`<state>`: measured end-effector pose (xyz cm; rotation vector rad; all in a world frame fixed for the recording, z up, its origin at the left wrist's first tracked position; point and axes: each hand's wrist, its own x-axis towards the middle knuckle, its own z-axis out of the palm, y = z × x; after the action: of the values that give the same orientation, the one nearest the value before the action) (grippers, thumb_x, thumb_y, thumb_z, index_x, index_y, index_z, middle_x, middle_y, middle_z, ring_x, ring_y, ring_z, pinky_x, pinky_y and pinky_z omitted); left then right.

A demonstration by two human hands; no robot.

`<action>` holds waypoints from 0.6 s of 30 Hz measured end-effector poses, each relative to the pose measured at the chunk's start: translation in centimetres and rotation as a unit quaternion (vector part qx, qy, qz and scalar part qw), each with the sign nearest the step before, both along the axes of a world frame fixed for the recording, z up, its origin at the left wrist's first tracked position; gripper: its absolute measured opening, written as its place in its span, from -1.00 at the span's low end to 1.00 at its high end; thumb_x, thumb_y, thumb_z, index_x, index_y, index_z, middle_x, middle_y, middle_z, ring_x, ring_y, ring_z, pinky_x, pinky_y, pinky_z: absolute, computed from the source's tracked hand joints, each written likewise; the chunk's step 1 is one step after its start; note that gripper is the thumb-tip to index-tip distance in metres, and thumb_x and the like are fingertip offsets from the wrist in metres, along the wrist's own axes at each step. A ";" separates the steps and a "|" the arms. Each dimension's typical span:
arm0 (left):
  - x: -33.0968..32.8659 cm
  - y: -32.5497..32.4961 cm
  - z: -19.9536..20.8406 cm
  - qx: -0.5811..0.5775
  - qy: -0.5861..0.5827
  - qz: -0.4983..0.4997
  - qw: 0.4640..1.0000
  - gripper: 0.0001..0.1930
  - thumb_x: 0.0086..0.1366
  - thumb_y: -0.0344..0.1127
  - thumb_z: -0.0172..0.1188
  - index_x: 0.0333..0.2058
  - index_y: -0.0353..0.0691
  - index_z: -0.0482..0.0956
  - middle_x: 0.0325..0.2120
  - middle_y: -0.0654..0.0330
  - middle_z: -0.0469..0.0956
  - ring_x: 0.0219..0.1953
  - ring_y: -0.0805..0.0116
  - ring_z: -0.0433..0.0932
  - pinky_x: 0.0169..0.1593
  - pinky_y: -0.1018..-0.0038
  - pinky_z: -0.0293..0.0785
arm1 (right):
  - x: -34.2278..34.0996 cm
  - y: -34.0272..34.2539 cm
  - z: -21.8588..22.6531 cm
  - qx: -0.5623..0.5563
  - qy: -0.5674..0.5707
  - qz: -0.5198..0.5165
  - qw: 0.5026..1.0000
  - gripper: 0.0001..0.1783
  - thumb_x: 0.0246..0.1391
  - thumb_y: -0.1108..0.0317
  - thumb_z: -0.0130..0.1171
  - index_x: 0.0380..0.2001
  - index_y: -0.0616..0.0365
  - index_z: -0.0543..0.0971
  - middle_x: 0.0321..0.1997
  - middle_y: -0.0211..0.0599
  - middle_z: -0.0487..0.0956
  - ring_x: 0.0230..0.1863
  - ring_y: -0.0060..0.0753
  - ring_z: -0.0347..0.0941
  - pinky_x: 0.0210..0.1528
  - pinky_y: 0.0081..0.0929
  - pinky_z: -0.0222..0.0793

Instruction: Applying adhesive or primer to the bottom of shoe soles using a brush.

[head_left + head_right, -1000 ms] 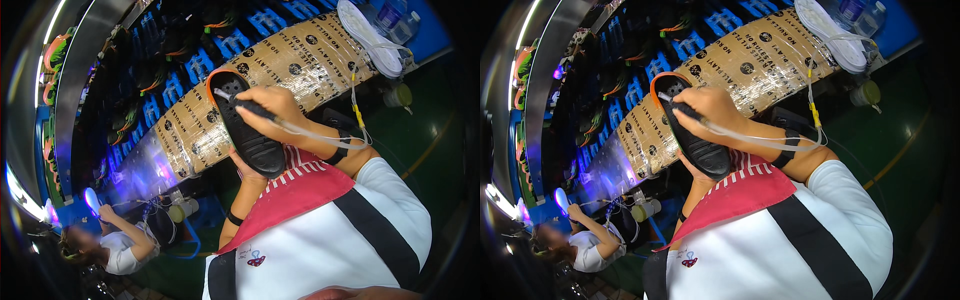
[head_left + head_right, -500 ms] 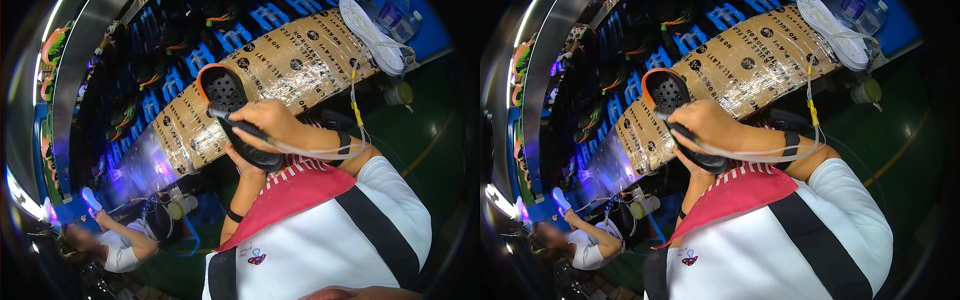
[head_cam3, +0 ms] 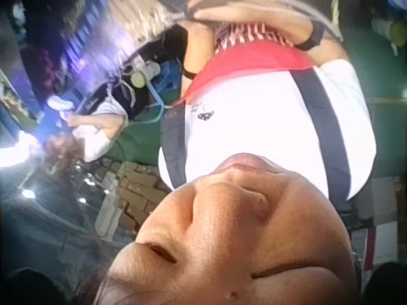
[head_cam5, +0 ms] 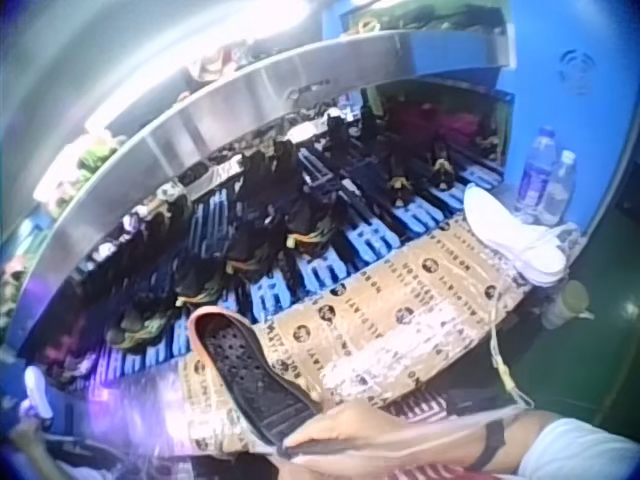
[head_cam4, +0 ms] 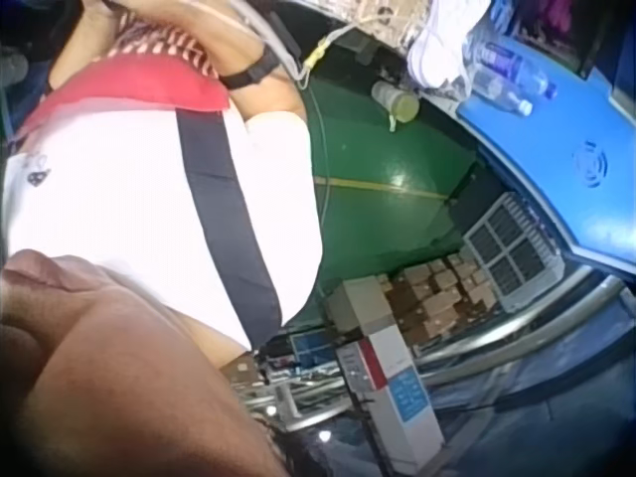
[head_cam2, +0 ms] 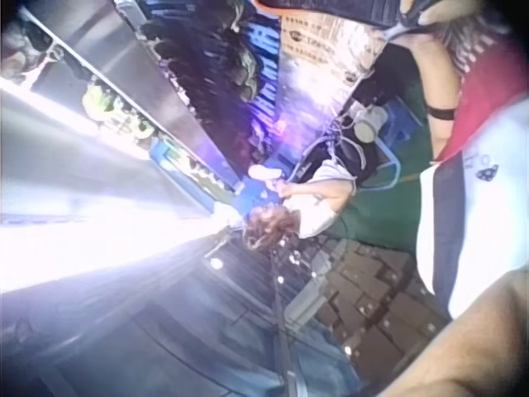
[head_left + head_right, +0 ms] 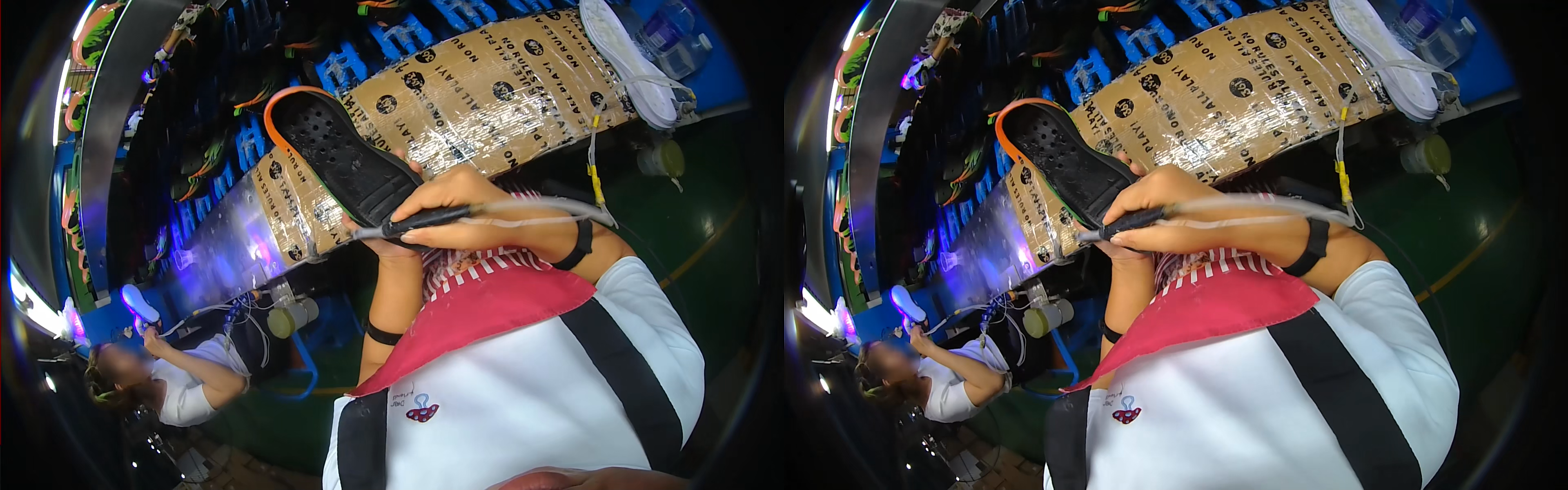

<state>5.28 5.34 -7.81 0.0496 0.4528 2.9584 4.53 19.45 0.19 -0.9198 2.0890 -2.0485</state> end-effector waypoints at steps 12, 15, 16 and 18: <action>-1.6 -3.1 0.7 0.039 0.112 0.006 0.993 0.00 -0.09 0.18 0.29 0.18 -0.31 0.02 0.10 -0.12 0.15 0.11 -0.01 0.21 0.06 0.08 0.31 | 1.1 1.2 1.7 0.009 -0.208 0.124 0.970 -0.72 -0.14 0.38 0.27 -0.28 0.23 0.59 -0.42 -0.16 0.61 -0.47 -0.55 0.52 -0.42 -0.66 0.38; -1.9 -4.1 0.8 0.033 0.078 0.006 0.996 -0.08 -0.02 0.26 0.16 0.21 -0.09 0.00 0.12 -0.20 0.10 0.06 -0.20 0.25 -0.05 0.00 0.43 | 1.3 1.0 0.7 0.000 -0.183 0.043 0.982 -0.73 -0.13 0.39 0.27 -0.29 0.21 0.59 -0.42 -0.15 0.61 -0.47 -0.55 0.52 -0.41 -0.66 0.38; -2.0 -4.4 0.8 0.012 0.078 -0.002 0.997 -0.08 -0.02 0.27 0.15 0.21 -0.10 0.01 0.10 -0.21 0.12 0.04 -0.21 0.27 -0.07 0.00 0.44 | 1.1 1.2 0.9 0.061 -0.179 0.092 0.978 -0.74 -0.13 0.40 0.27 -0.29 0.20 0.59 -0.40 -0.14 0.61 -0.46 -0.53 0.53 -0.40 -0.65 0.38; -2.2 -4.9 0.7 0.007 0.072 -0.006 0.997 -0.05 -0.04 0.31 0.14 0.19 -0.16 0.03 0.05 -0.25 0.19 -0.01 -0.25 0.32 -0.11 0.01 0.48 | 1.2 1.2 0.7 0.046 -0.092 0.124 0.987 -0.74 -0.15 0.43 0.28 -0.29 0.21 0.59 -0.42 -0.13 0.60 -0.48 -0.45 0.54 -0.42 -0.61 0.39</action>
<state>3.05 0.42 -7.12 0.2667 0.4480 2.9576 5.76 20.68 0.87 -0.8897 1.8535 -1.8222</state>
